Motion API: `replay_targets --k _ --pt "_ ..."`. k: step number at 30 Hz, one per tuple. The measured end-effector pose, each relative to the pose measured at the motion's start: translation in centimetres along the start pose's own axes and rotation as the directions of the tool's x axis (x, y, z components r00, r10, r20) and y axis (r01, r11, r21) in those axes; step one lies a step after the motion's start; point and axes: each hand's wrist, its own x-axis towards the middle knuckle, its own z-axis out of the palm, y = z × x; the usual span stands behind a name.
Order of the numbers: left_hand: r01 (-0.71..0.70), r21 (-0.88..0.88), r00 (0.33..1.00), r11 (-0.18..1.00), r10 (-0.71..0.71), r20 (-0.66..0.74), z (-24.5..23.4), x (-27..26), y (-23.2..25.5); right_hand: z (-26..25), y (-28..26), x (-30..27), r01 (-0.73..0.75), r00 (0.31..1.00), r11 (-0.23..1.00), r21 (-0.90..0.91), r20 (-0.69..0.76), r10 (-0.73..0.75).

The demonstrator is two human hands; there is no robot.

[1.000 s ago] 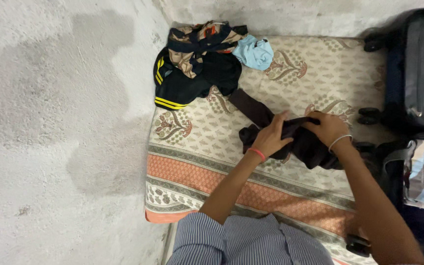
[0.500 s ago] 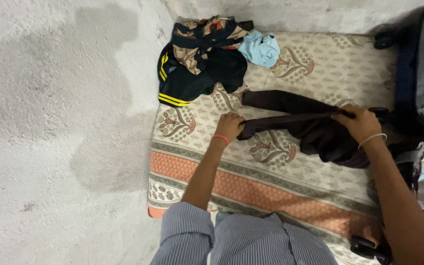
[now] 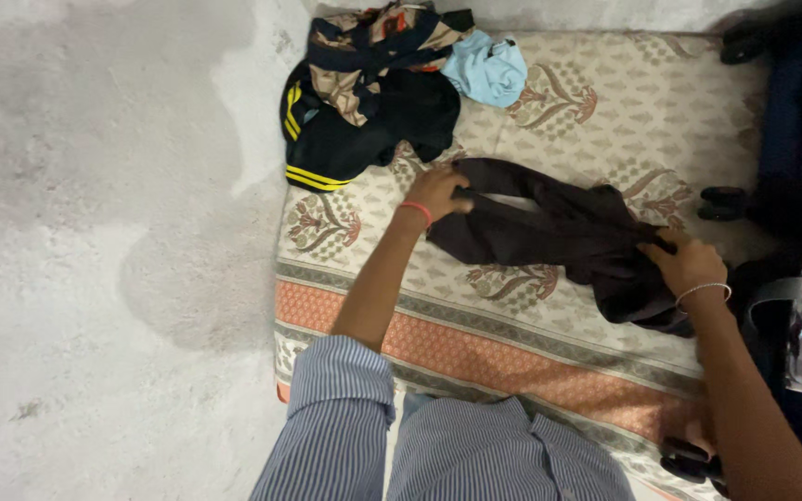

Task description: The person folds a plaid shirt, a patterned pillowcase, and dark trousers, then places each folded item into an open suitcase.

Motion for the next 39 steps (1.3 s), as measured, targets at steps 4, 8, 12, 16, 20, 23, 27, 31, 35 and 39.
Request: replay_targets --k 4,8,12,16,20,23,27,31,35,39 --pt "-0.25 0.028 0.953 0.968 0.251 -0.17 4.0 5.2 4.5 -0.5 -0.3 -0.6 0.076 0.996 0.996 0.048 -0.057 -0.073" --pt "-0.439 0.138 0.863 0.888 0.459 -0.211 9.4 10.1 8.8 -1.5 -0.6 -1.2 0.16 0.984 0.979 0.13 -0.104 -0.147" --pt "-0.406 0.349 0.913 0.844 0.387 0.127 13.6 13.1 8.3 -2.4 -0.6 -1.7 0.164 0.984 0.968 0.19 -0.1 -0.147" --pt "-0.364 0.414 0.93 0.834 0.301 0.211 9.3 13.8 2.6 -2.7 0.2 -1.2 0.146 0.987 0.953 0.266 -0.106 -0.122" --pt "-0.219 0.121 0.975 0.968 0.221 0.002 1.4 12.8 -0.3 -1.2 1.8 -0.3 0.238 0.963 0.925 0.295 -0.197 -0.185" --pt "-0.178 -0.108 0.98 0.978 0.165 -0.113 -0.3 10.8 -0.9 0.0 2.4 1.0 0.242 0.946 0.899 0.366 -0.295 -0.134" --pt "-0.453 0.361 0.862 0.815 0.504 -0.055 -0.4 7.9 -2.6 0.3 2.6 1.3 0.206 0.944 0.917 0.341 -0.316 -0.095" --pt "-0.535 0.336 0.835 0.775 0.547 0.066 0.3 6.2 -2.5 0.1 2.3 0.8 0.212 0.949 0.917 0.338 -0.296 -0.111" --pt "-0.694 0.223 0.719 0.684 0.647 0.255 2.2 4.7 -3.8 -0.3 2.0 0.5 0.168 0.963 0.921 0.352 -0.259 -0.076" --pt "-0.247 0.08 0.892 0.966 0.194 0.408 5.8 5.0 -6.8 -0.2 2.4 1.0 0.214 0.951 0.921 0.324 -0.283 -0.121"
